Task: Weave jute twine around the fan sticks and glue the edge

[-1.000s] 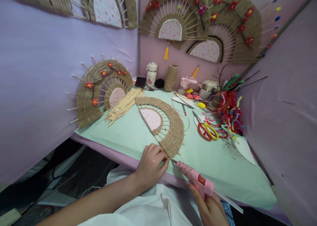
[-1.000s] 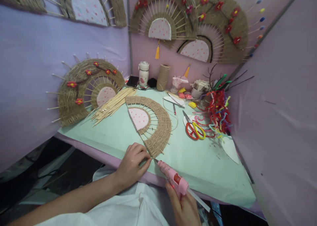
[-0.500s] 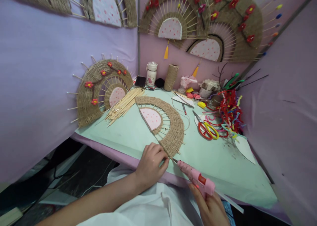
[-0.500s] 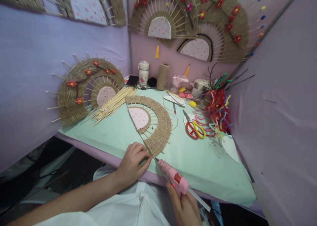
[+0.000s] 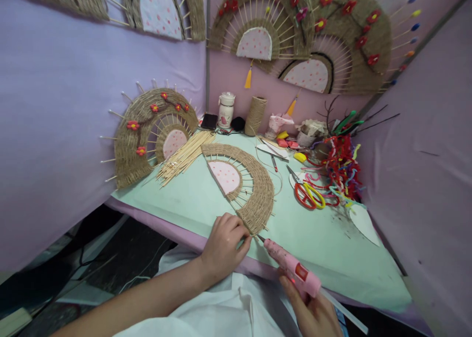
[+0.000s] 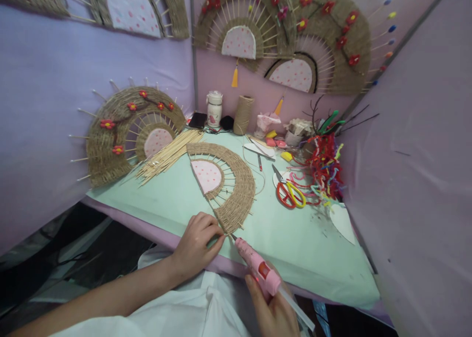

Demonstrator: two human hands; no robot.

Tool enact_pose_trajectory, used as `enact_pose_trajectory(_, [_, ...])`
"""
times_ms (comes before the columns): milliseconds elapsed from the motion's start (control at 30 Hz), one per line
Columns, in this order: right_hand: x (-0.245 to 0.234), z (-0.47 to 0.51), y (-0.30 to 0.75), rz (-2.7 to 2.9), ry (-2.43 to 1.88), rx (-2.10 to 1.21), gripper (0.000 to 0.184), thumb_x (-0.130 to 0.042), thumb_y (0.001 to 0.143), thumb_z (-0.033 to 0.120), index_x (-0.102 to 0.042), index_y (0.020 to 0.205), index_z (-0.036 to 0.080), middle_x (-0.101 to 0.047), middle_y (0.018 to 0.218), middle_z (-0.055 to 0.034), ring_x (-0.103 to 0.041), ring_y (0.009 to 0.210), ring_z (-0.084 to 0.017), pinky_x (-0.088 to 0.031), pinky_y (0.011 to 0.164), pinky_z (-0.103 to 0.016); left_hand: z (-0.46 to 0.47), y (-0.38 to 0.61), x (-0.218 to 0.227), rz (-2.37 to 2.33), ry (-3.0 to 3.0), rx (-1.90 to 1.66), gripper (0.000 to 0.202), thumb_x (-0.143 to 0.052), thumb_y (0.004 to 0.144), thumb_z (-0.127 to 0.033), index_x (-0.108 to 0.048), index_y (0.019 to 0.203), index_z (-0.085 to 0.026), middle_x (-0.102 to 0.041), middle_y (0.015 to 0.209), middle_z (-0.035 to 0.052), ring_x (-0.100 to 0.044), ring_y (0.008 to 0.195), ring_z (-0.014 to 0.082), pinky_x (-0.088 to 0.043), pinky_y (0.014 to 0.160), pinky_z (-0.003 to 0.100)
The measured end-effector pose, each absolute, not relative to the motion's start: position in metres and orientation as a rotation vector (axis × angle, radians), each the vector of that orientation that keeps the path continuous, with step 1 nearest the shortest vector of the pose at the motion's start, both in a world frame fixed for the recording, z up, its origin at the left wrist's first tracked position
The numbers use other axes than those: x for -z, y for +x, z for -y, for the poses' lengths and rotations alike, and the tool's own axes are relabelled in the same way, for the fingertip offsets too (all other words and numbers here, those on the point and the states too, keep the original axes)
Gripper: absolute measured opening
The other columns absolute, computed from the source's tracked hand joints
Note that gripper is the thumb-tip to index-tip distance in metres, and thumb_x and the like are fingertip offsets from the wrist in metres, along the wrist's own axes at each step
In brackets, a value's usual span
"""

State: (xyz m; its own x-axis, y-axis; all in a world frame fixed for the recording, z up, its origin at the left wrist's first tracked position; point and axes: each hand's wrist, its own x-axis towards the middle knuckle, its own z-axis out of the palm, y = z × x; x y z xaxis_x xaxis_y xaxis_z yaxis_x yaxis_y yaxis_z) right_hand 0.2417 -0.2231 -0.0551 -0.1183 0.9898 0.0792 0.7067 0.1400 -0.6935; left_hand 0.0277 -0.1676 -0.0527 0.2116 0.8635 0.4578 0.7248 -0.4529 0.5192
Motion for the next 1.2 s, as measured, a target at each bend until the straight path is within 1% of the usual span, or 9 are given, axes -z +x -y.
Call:
enact_pose_trajectory(133, [0.053,0.221,0.238,1.902,-1.598,-0.684,0.047,-0.047,0.086,0.043,-0.059,0.124,0.017,-0.065,0.118,-0.0075,-0.058,0.113,-0.024,-0.047,0.095,-0.031,0.168,0.028,0.053,-1.521,2.292,-1.082,0.008,-0.055,0.083,-0.017,-0.058,0.075,-0.018,-0.057,0.08,0.0027,-0.047,0.083,0.0182,-0.035,0.073,0.034])
enact_pose_trajectory(233, [0.056,0.221,0.24,1.957,-1.653,-0.618,0.047,-0.045,0.087,0.045,-0.06,0.122,0.017,-0.065,0.116,-0.0074,-0.059,0.112,-0.024,-0.048,0.094,-0.031,0.168,0.027,0.053,-1.524,2.295,-1.075,0.008,-0.055,0.083,-0.018,-0.059,0.076,-0.018,-0.057,0.08,0.003,-0.047,0.083,0.0183,-0.035,0.073,0.034])
enact_pose_trajectory(400, [0.07,0.223,0.247,2.04,-1.689,-0.39,0.04,-0.044,0.087,0.047,-0.071,0.102,0.022,-0.073,0.096,-0.0065,-0.068,0.091,-0.024,-0.056,0.075,-0.027,0.168,0.028,0.053,-1.523,2.291,-1.069,0.008,-0.055,0.083,-0.018,-0.059,0.076,-0.018,-0.057,0.08,0.003,-0.047,0.083,0.0181,-0.036,0.074,0.035])
enact_pose_trajectory(467, [0.077,0.223,0.251,2.113,-1.646,-0.276,0.036,-0.043,0.087,0.044,-0.073,0.097,0.025,-0.074,0.087,-0.0059,-0.07,0.08,-0.023,-0.057,0.067,-0.026,0.168,0.028,0.053,-1.525,2.289,-1.067,0.008,-0.055,0.083,-0.018,-0.059,0.076,-0.018,-0.057,0.081,0.003,-0.047,0.083,0.0182,-0.036,0.073,0.035])
enact_pose_trajectory(533, [0.084,0.223,0.256,2.197,-1.578,-0.19,0.034,-0.042,0.088,0.036,-0.073,0.095,0.027,-0.074,0.083,-0.005,-0.07,0.075,-0.023,-0.057,0.065,-0.027,0.168,0.028,0.053,-1.526,2.286,-1.068,0.008,-0.055,0.083,-0.018,-0.06,0.076,-0.018,-0.057,0.081,0.0032,-0.047,0.083,0.0182,-0.036,0.073,0.035])
enact_pose_trajectory(633, [0.091,0.223,0.263,2.307,-1.505,-0.104,0.032,-0.042,0.086,0.028,-0.073,0.096,0.03,-0.074,0.086,-0.0041,-0.07,0.082,-0.024,-0.057,0.07,-0.031,0.168,0.027,0.053,-1.525,2.286,-1.068,0.008,-0.055,0.083,-0.017,-0.06,0.076,-0.018,-0.057,0.081,0.0035,-0.047,0.083,0.0183,-0.036,0.074,0.035])
enact_pose_trajectory(767, [0.096,0.222,0.267,2.422,-1.458,-0.039,0.035,-0.042,0.084,0.025,-0.073,0.1,0.03,-0.074,0.09,-0.0054,-0.069,0.082,-0.027,-0.057,0.07,-0.034,0.169,0.028,0.052,-1.521,2.285,-1.062,0.008,-0.055,0.083,-0.017,-0.059,0.077,-0.018,-0.058,0.081,0.0034,-0.047,0.084,0.0185,-0.037,0.074,0.035])
enact_pose_trajectory(1000, [0.094,0.221,0.263,2.342,-1.535,-0.08,0.034,-0.042,0.087,0.035,-0.072,0.101,0.028,-0.072,0.097,-0.0063,-0.068,0.086,-0.026,-0.056,0.067,-0.031,0.168,0.028,0.053,-1.525,2.284,-1.069,0.008,-0.055,0.083,-0.017,-0.059,0.076,-0.018,-0.057,0.081,0.0033,-0.047,0.084,0.0186,-0.036,0.074,0.035])
enact_pose_trajectory(1200, [0.095,0.222,0.266,2.333,-1.482,-0.108,0.036,-0.039,0.087,0.035,-0.072,0.1,0.029,-0.073,0.095,-0.0062,-0.069,0.077,-0.024,-0.056,0.06,-0.029,0.169,0.028,0.052,-1.526,2.288,-1.072,0.008,-0.055,0.083,-0.018,-0.059,0.076,-0.018,-0.057,0.081,0.0033,-0.048,0.083,0.0186,-0.036,0.073,0.035])
